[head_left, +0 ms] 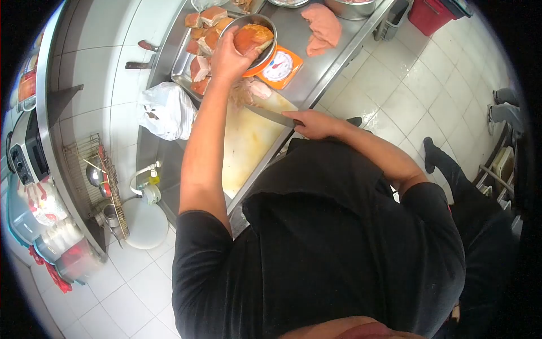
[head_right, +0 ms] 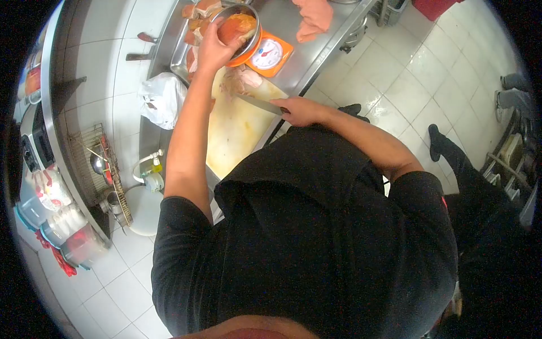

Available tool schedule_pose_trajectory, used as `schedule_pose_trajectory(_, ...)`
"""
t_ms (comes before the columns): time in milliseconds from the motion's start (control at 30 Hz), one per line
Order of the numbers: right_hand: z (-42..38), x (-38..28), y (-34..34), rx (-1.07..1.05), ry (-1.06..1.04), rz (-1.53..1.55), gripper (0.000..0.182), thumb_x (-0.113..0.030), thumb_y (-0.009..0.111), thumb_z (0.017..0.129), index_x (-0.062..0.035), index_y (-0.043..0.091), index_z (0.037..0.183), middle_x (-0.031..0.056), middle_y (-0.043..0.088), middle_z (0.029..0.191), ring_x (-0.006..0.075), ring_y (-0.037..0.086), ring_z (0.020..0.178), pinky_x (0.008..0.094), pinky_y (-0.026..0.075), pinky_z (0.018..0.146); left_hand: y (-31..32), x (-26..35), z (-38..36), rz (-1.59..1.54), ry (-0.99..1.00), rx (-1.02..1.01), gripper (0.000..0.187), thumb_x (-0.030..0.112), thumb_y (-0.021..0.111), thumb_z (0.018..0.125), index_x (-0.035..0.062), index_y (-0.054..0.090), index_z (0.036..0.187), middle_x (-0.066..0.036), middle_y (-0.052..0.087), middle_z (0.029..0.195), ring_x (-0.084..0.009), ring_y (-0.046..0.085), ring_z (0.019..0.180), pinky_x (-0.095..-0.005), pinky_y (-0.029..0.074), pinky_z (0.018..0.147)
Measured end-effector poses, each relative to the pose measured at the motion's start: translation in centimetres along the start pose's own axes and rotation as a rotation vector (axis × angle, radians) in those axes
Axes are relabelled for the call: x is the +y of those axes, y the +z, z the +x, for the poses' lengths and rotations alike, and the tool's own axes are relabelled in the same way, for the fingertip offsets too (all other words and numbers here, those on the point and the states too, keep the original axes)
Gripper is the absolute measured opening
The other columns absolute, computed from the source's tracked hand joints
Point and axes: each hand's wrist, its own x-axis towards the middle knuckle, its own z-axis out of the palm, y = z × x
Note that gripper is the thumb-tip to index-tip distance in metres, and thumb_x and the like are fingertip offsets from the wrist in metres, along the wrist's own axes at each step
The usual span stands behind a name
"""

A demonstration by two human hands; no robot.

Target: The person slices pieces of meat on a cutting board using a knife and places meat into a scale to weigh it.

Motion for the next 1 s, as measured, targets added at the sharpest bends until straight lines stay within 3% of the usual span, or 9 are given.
schedule_pose_trajectory(367,0.2,-0.5,-0.8,-0.119,0.045,-0.002,0.062,-0.010,0.060,0.094,-0.0091,0.044,0.154,0.0251,0.064,0.132,0.0395,0.064,0.119,0.0428,0.050,0.104,-0.3,0.9,-0.3,0.094,0.140,0.055,0.090,0.042,0.085,0.074,0.0040,0.048,0.146,-0.022,0.059,0.135,-0.0395,0.054,0.129,-0.0474,0.043,0.112)
schedule_pose_trajectory(467,0.7,1.1,0.2,-0.079,-0.026,0.007,0.060,-0.011,0.057,0.092,-0.0111,0.046,0.151,0.0263,0.068,0.119,0.0434,0.066,0.110,0.0480,0.052,0.098,-1.0,1.7,-0.4,0.088,0.114,0.024,0.090,0.041,0.085,0.073,0.0030,0.048,0.146,-0.022,0.059,0.136,-0.0392,0.054,0.130,-0.0476,0.043,0.112)
schedule_pose_trajectory(567,0.9,1.8,0.5,-0.069,-0.045,-0.016,0.062,-0.011,0.057,0.092,-0.0106,0.045,0.153,0.0269,0.068,0.121,0.0432,0.066,0.112,0.0469,0.051,0.099,-0.9,1.5,-0.3,0.095,0.129,0.020,0.091,0.040,0.086,0.073,0.0049,0.047,0.147,-0.021,0.059,0.138,-0.0380,0.054,0.131,-0.0473,0.043,0.112)
schedule_pose_trajectory(667,0.6,0.0,-0.5,-0.125,0.046,-0.011,0.063,-0.008,0.059,0.093,-0.0073,0.043,0.154,0.0262,0.063,0.134,0.0397,0.063,0.121,0.0416,0.048,0.105,-0.7,1.4,-0.2,0.106,0.094,-0.023,0.092,0.039,0.086,0.072,0.0078,0.046,0.149,-0.021,0.059,0.139,-0.0371,0.055,0.131,-0.0470,0.044,0.112)
schedule_pose_trajectory(767,0.9,1.1,0.1,-0.103,0.022,-0.025,0.063,-0.008,0.059,0.093,-0.0073,0.043,0.154,0.0269,0.064,0.132,0.0402,0.064,0.119,0.0422,0.049,0.104,-1.2,1.9,-0.2,0.093,0.073,-0.070,0.094,0.041,0.083,0.076,0.0023,0.044,0.151,-0.024,0.055,0.146,-0.0379,0.053,0.135,-0.0439,0.042,0.115)
schedule_pose_trajectory(867,0.7,-0.1,-0.7,-0.120,0.024,0.003,0.064,-0.008,0.059,0.092,-0.0074,0.043,0.154,0.0269,0.064,0.131,0.0407,0.064,0.117,0.0429,0.050,0.103,-0.6,1.3,-0.1,0.086,0.051,-0.054,0.093,0.040,0.085,0.073,0.0100,0.044,0.151,-0.022,0.058,0.140,-0.0367,0.055,0.132,-0.0462,0.044,0.112)
schedule_pose_trajectory(1000,0.8,0.0,-0.6,-0.107,0.000,-0.004,0.061,-0.011,0.055,0.092,-0.0115,0.046,0.152,0.0256,0.068,0.121,0.0412,0.067,0.111,0.0476,0.052,0.098,-1.5,2.5,-0.3,0.090,-0.005,-0.074,0.094,0.040,0.086,0.073,0.0100,0.044,0.151,-0.022,0.059,0.139,-0.0371,0.056,0.131,-0.0462,0.046,0.110)
